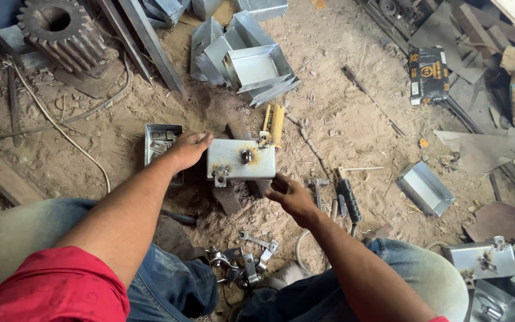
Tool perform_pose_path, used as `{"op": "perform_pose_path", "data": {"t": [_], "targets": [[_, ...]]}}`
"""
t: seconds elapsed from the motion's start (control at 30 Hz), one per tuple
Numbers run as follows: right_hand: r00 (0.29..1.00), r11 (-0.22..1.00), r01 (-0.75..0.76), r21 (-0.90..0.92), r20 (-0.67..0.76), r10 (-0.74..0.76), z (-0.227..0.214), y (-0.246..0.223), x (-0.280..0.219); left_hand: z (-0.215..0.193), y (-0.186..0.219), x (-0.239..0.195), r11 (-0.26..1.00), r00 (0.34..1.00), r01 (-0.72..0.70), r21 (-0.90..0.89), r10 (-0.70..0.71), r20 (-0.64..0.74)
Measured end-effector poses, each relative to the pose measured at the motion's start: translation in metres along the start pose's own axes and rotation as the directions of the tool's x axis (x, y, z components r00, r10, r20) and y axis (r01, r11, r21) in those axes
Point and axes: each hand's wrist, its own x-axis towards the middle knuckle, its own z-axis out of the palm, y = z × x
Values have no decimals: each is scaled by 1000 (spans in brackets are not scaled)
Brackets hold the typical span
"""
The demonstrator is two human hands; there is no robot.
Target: The person welds metal components onto a small metal box using a welding tool, then uses a hammer and a small tool to clean and check the weld points.
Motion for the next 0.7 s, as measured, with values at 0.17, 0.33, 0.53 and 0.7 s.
{"op": "perform_pose_path", "data": {"t": [0.17,0.33,0.53,0.7], "targets": [[984,985,170,32,55,-171,-3,2,6,-8,11,-26,998,998,56,1,-56,0],[996,990,47,-130,-73,-56,9,-9,7,-6,10,-30,972,990,141,-189,-135,46],[993,993,114,-20,28,-113,-1,-7,18,0,-9,-18,843,924,336,-421,-208,320],[996,997,74,8,53,-74,-8,-7,7,-4,-2,-21,815,922,345,-466,-201,331]]}}
